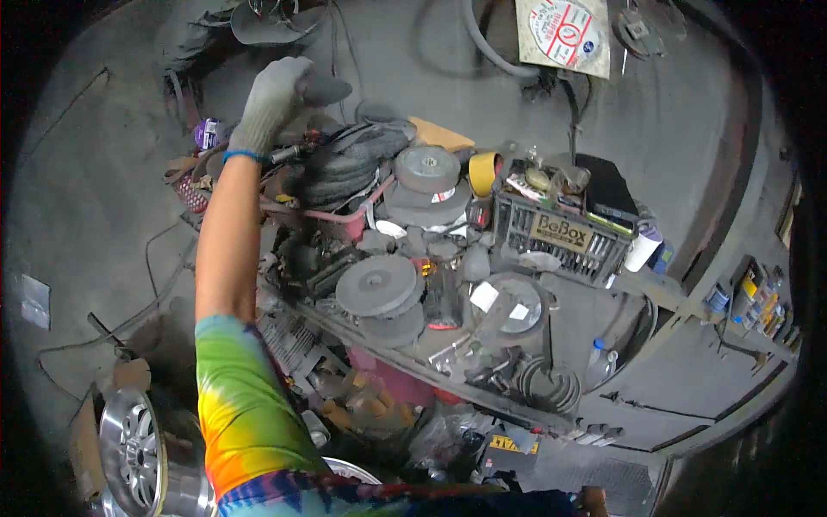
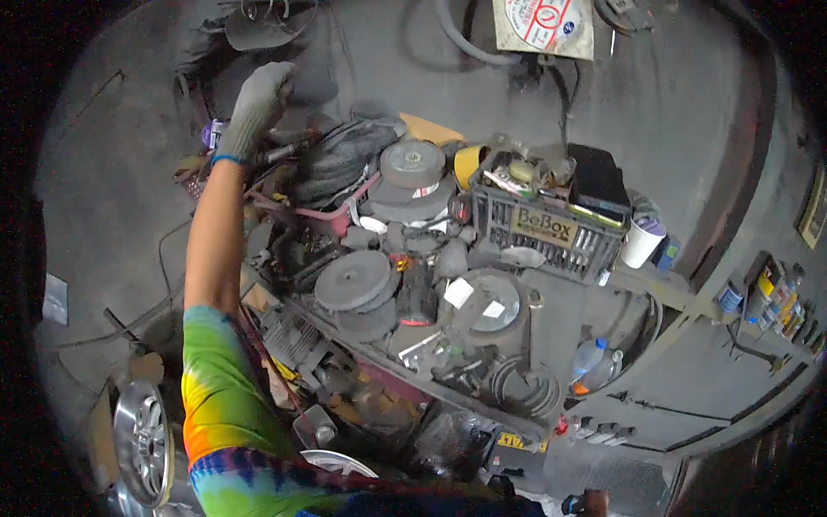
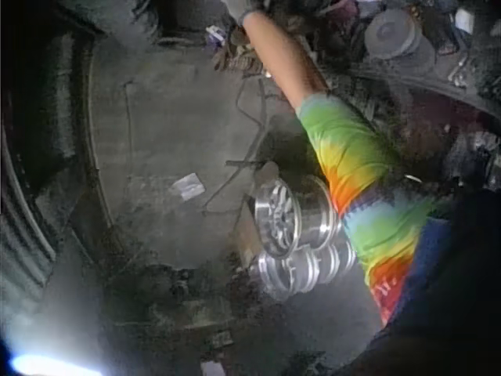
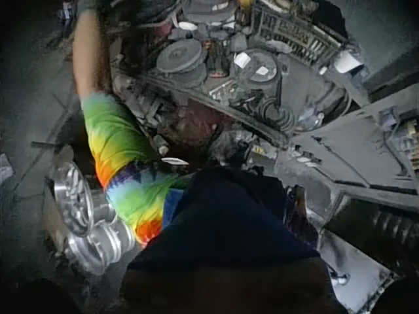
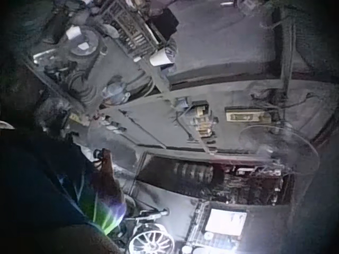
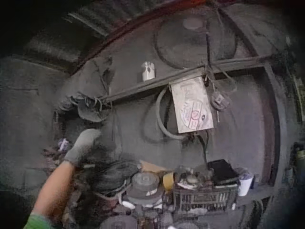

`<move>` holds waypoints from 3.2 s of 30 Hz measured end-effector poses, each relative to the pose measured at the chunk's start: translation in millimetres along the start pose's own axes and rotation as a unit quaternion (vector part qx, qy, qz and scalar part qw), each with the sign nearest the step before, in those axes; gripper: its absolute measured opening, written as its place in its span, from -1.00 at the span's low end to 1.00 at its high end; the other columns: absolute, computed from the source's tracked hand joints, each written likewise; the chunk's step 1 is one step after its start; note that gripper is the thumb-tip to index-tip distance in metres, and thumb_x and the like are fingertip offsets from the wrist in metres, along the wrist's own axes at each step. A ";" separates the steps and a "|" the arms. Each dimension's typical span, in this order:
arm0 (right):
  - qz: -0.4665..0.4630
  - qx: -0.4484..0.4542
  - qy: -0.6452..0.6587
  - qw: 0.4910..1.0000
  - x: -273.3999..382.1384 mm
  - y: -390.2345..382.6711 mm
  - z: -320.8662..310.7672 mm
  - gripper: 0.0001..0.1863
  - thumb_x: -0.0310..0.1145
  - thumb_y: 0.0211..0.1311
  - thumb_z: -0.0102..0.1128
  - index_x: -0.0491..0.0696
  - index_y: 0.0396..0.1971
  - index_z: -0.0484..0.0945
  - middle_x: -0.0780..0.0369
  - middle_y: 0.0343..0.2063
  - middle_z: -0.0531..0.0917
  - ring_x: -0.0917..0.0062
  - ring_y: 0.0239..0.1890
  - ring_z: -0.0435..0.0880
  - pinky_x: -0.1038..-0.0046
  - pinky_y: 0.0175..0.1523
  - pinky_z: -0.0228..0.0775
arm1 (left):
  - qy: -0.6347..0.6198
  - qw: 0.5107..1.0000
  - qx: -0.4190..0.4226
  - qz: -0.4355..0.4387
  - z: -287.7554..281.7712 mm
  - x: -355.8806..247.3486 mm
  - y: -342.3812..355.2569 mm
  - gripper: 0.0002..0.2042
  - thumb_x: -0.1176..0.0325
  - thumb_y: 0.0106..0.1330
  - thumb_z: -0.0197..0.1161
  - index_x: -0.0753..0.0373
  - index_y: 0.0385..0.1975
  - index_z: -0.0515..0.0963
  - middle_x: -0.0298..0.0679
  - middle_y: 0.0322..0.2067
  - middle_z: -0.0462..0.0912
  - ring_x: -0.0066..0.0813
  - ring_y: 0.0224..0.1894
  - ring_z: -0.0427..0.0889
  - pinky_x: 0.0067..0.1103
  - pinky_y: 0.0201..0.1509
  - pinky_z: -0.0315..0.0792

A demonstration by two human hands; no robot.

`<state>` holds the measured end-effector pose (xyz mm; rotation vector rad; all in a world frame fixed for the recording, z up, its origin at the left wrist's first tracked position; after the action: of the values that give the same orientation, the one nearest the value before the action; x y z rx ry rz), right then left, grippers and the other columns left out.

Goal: The person prepares and polishes car rims by attaching various grinding and buffing pads to a power tool and applying it to the surface of the wheels.

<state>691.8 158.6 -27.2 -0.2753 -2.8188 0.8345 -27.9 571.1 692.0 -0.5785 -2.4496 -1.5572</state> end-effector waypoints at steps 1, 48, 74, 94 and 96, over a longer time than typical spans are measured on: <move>-0.011 0.000 -0.012 1.000 -5.1 -0.3 6.1 -0.72 -0.16 0.08 0.05 -0.01 -0.38 0.65 0.17 -0.43 0.69 0.25 -0.40 0.67 0.24 -0.27 0.50 | 0.032 0.998 -0.005 0.058 -15.0 -33.5 -15.7 -0.63 0.52 0.01 0.18 0.24 -0.10 0.48 0.00 -0.22 0.57 -0.01 -0.08 0.52 -0.38 0.00 0.41; 0.539 -0.365 0.566 0.506 -77.6 -518.8 380.1 -0.61 -0.06 0.15 0.08 -0.06 -0.20 0.59 0.01 -0.28 0.64 0.15 -0.16 0.63 0.25 -0.05 0.43 | -0.785 0.302 0.516 0.164 -392.4 -955.4 -409.5 -0.66 0.57 0.22 0.16 0.38 0.02 0.47 -0.10 0.06 0.51 -0.40 0.04 0.50 -0.50 0.14 0.37; 0.713 -0.203 0.648 0.172 -62.1 -833.1 587.1 -0.67 -0.11 0.16 0.16 -0.01 -0.20 0.62 0.13 -0.30 0.69 0.31 -0.18 0.65 0.34 -0.06 0.42 | -0.708 0.233 0.196 0.637 -858.2 -1298.9 -602.2 -0.68 0.55 -0.03 0.13 0.23 -0.19 0.47 -0.12 -0.22 0.55 -0.13 -0.26 0.54 -0.32 -0.23 0.40; 0.716 -0.304 0.605 0.172 -116.2 -814.0 587.9 -0.65 -0.12 0.16 0.19 -0.06 -0.19 0.61 0.10 -0.34 0.68 0.35 -0.23 0.65 0.36 -0.09 0.42 | -0.687 0.204 0.098 0.691 -782.9 -1311.5 -585.6 -0.68 0.51 -0.08 0.23 0.26 -0.23 0.52 -0.08 -0.10 0.53 -0.02 0.00 0.49 -0.24 -0.06 0.40; 0.710 -0.323 0.603 0.167 -119.4 -818.2 582.6 -0.65 -0.12 0.15 0.19 -0.07 -0.19 0.61 0.10 -0.33 0.68 0.35 -0.22 0.65 0.36 -0.08 0.43 | -0.659 0.244 0.131 0.699 -787.7 -1308.0 -579.3 -0.56 0.50 -0.12 0.28 0.23 -0.12 0.49 -0.05 0.03 0.44 0.01 0.12 0.39 -0.18 0.08 0.32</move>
<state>571.1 -844.7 -70.5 -2.2971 -0.3264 -0.6424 875.7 -649.6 91.8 -3.2841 -0.6647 0.5881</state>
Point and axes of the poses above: each hand's wrist, its own y-axis towards the middle knuckle, its own z-axis out of the palm, x = y × z, the point moved 4 cm from there along y, towards the middle knuckle
